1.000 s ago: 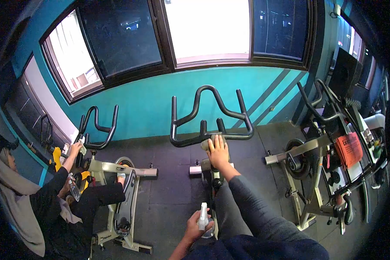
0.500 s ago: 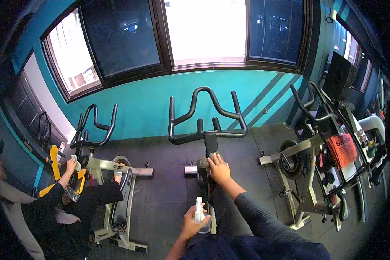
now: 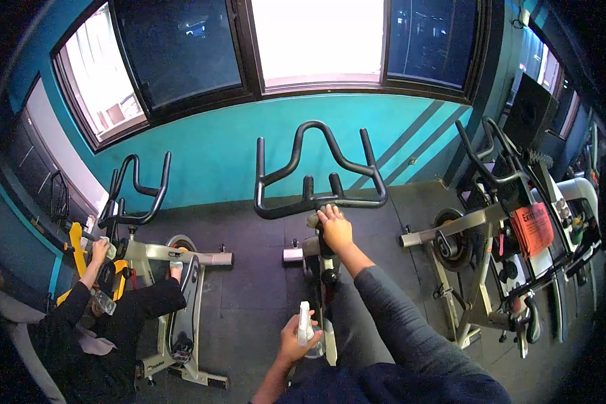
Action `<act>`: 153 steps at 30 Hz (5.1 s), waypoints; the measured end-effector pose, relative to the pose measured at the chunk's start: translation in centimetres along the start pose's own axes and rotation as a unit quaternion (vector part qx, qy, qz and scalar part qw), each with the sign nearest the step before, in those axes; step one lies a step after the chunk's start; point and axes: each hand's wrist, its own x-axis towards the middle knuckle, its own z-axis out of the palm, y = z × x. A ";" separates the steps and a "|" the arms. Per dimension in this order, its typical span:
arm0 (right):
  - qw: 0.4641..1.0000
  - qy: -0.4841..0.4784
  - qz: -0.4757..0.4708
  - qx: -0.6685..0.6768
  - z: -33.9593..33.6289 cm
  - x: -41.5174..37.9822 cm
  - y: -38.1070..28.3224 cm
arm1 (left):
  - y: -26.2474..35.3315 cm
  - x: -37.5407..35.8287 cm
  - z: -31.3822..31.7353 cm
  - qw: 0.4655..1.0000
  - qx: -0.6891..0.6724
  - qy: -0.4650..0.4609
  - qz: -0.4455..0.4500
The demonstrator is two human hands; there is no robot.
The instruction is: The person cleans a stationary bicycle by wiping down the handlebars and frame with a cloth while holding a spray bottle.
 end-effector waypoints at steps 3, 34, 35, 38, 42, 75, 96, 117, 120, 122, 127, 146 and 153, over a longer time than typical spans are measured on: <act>1.000 0.008 0.026 0.006 0.3 2.3 0.6 | -1.2 -0.2 -0.8 1.000 0.005 0.001 0.003; 0.998 -0.048 0.035 0.029 0.1 2.2 0.0 | 2.1 -1.0 0.0 0.999 0.023 -0.003 -0.030; 0.998 -0.040 0.032 0.031 0.0 2.9 0.1 | 1.7 -1.2 -0.2 0.999 0.033 -0.004 -0.026; 0.998 -0.019 0.038 0.044 0.7 2.1 0.2 | 2.0 -2.2 -0.6 0.999 0.032 -0.010 -0.031; 0.995 -0.022 0.037 0.094 -0.4 0.5 0.1 | 2.0 -2.4 -0.7 0.999 0.036 -0.011 -0.037; 0.981 0.091 -0.023 0.172 1.6 -0.9 -0.1 | 2.4 -1.8 -0.4 0.999 0.032 -0.017 -0.014; 0.993 0.010 -0.003 0.120 -1.6 -5.2 -1.3 | 2.3 -3.0 -0.1 0.998 0.033 -0.043 0.017; 0.989 0.069 0.003 0.130 0.5 -2.5 -1.1 | 2.2 -2.8 -0.8 0.999 0.031 -0.023 -0.024; 0.988 0.064 -0.006 0.139 -1.0 -6.0 -1.8 | 1.9 -2.6 -0.2 0.999 0.025 -0.037 -0.001; 0.988 0.057 -0.008 0.146 -1.3 -7.7 -2.0 | 2.0 -2.5 0.1 0.998 0.035 -0.045 0.008; 0.986 0.019 0.011 0.164 -1.6 -7.5 -2.0 | 1.8 -2.6 0.4 0.998 -0.021 -0.054 -0.039; 0.992 0.060 0.001 0.113 0.9 2.9 -0.1 | 3.7 -1.9 -0.5 0.997 0.052 -0.043 -0.044; 0.988 0.065 0.004 0.140 0.8 -2.2 -1.3 | 3.5 -2.1 0.3 0.998 0.023 -0.054 -0.019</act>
